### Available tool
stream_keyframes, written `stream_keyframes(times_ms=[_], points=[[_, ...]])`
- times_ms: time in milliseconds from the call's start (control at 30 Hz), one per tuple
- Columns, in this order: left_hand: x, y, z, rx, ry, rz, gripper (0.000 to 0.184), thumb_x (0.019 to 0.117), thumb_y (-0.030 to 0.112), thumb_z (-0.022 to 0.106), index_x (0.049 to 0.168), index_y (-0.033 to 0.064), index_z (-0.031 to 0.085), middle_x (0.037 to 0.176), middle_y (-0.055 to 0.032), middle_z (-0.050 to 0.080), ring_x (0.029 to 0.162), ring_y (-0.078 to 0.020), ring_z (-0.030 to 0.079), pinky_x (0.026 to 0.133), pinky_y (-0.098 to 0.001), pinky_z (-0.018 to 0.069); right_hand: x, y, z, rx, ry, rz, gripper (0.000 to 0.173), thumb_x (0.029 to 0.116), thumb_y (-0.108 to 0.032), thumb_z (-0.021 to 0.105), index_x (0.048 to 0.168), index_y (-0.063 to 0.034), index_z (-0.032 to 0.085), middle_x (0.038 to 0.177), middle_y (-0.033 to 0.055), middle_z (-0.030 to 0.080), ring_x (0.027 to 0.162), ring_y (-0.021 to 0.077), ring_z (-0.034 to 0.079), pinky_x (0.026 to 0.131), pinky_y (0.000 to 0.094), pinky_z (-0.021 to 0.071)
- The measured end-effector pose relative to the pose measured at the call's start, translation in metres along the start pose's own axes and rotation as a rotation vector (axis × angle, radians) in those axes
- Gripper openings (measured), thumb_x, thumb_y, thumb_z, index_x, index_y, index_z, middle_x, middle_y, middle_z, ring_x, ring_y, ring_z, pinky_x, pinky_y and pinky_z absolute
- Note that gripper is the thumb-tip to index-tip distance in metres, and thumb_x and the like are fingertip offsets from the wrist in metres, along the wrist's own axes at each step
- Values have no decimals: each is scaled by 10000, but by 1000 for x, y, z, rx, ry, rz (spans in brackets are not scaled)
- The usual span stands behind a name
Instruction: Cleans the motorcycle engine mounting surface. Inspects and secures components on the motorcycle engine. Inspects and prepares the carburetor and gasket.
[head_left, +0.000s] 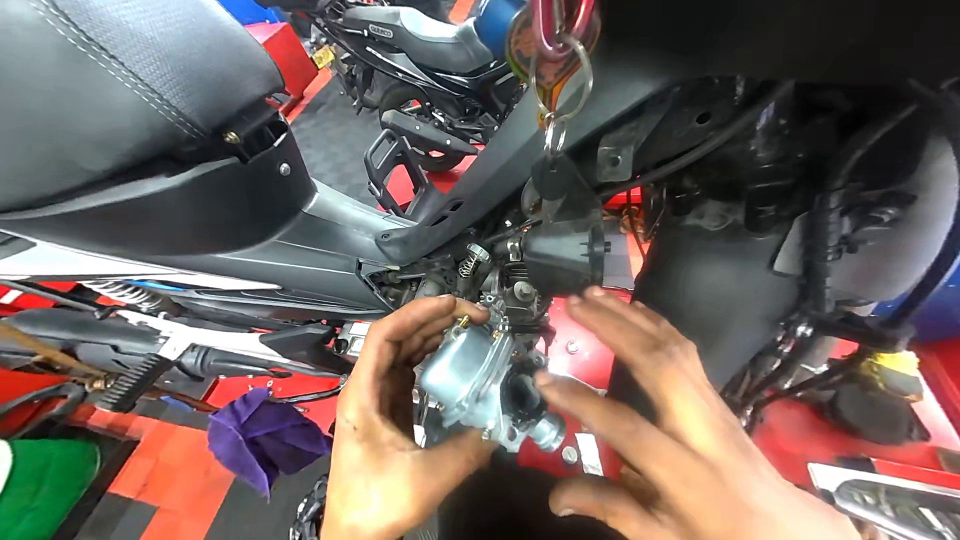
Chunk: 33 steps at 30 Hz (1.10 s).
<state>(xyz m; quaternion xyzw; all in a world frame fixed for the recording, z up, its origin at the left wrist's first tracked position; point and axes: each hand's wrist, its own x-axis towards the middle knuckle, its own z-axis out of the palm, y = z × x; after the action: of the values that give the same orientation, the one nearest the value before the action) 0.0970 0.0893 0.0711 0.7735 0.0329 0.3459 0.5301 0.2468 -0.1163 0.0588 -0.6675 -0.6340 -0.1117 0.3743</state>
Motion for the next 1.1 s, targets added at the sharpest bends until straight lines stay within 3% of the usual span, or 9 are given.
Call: stream_keyframes(times_ms=[167, 267, 533, 767, 1100], points=[[-2, 1, 0, -14, 3, -13, 903, 642, 127, 913, 1437, 106, 486, 1323, -119, 642, 1178, -298, 646, 999, -406, 580, 1, -1, -1, 6, 2, -18, 627, 890, -549, 725, 1442, -309, 549, 1619, 155, 360, 1538, 383, 254, 1197, 681, 278], [-2, 1, -1, -14, 6, -15, 903, 650, 127, 913, 1444, 111, 484, 1329, -118, 641, 1178, -297, 647, 1002, -408, 579, -1, -5, -1, 3, -2, -10, 661, 893, -553, 721, 1477, -327, 511, 1638, 151, 325, 1549, 380, 223, 1209, 683, 258], [-3, 0, 0, -30, 40, -17, 916, 633, 95, 912, 1440, 104, 480, 1325, -120, 638, 1177, -296, 643, 1002, -402, 578, 0, -2, 3, 12, 36, -40, 591, 908, -522, 716, 1446, -335, 561, 1617, 145, 373, 1535, 386, 259, 1201, 685, 271], [-2, -1, -1, -44, 62, -16, 918, 635, 94, 910, 1446, 109, 480, 1339, -124, 631, 1190, -305, 639, 1004, -406, 579, 3, -5, 2, 50, 54, -17, 657, 879, -521, 756, 1471, -367, 517, 1632, 126, 345, 1538, 372, 254, 1210, 662, 285], [-4, -3, -1, -40, 55, -33, 901, 648, 88, 898, 1444, 104, 478, 1339, -124, 631, 1193, -307, 637, 1004, -418, 578, 9, -5, 8, 50, -31, -52, 652, 910, -569, 690, 1505, -417, 468, 1657, 154, 293, 1551, 404, 204, 1196, 723, 235]])
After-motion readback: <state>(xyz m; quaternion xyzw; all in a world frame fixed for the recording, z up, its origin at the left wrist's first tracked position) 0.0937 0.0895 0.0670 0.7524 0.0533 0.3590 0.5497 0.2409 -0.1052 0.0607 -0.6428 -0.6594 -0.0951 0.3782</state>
